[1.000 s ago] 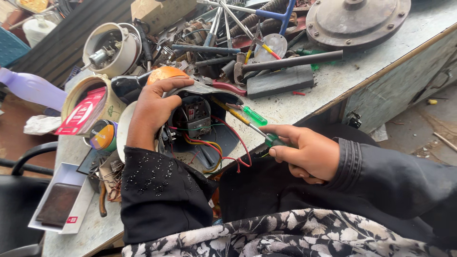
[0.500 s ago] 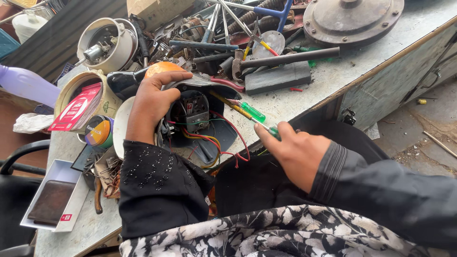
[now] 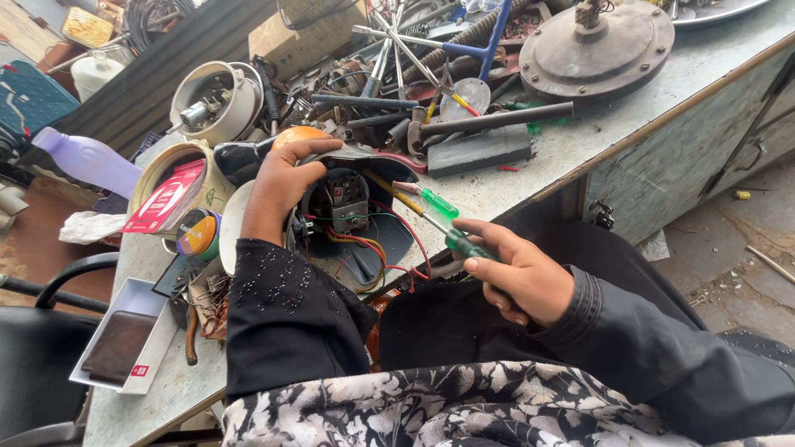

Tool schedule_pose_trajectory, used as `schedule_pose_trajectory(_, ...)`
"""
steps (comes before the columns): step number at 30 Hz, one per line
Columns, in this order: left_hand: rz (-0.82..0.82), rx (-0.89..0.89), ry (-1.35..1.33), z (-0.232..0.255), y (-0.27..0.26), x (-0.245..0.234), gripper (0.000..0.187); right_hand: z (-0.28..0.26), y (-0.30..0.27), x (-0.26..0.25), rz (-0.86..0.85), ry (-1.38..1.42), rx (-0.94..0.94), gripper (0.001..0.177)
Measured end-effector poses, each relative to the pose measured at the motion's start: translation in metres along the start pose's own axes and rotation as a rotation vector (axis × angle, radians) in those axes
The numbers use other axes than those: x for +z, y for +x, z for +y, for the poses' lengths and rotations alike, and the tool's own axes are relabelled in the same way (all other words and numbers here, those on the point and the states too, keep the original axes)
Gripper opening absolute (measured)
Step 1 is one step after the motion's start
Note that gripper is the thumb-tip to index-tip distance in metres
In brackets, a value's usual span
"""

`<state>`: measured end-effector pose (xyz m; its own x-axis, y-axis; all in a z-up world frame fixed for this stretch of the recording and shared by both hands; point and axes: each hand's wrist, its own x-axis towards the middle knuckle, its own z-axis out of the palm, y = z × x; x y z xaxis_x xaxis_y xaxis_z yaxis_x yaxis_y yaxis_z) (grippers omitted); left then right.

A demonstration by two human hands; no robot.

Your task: The person uses a green screwdriver to manipulate wires and components inside an orange and black electrical device. They hold the device steady with one hand while using the tool to adjust internal parts.

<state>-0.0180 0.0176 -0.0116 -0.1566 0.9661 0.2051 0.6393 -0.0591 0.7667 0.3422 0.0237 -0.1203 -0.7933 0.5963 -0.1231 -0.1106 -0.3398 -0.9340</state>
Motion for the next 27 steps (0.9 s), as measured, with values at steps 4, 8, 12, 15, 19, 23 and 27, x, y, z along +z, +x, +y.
schedule_pose_trajectory(4,0.041,-0.095,-0.034,0.0,-0.003,0.0,0.045,-0.005,-0.009,0.0,0.01,0.04,0.008,0.064)
schedule_pose_trajectory(8,0.042,-0.143,-0.054,0.0,-0.002,0.001,0.046,-0.004,-0.013,-0.003,-0.003,0.047,0.02,0.065)
schedule_pose_trajectory(12,0.026,-0.065,0.004,0.001,-0.001,-0.001,0.047,-0.003,-0.012,-0.002,0.001,0.024,-0.002,0.066)
schedule_pose_trajectory(15,0.026,-0.065,-0.008,0.001,-0.001,-0.001,0.047,-0.005,-0.011,-0.001,0.001,0.041,0.0,0.067)
schedule_pose_trajectory(19,0.044,-0.079,-0.004,0.002,-0.003,0.0,0.046,-0.005,-0.009,0.0,0.007,0.046,-0.015,0.067)
schedule_pose_trajectory(23,0.042,-0.074,0.019,0.003,-0.003,-0.001,0.045,-0.003,-0.007,-0.001,0.011,0.036,-0.02,0.066)
schedule_pose_trajectory(27,0.047,-0.061,0.036,0.002,-0.003,0.0,0.046,-0.001,-0.006,-0.004,0.0,0.059,-0.036,0.065)
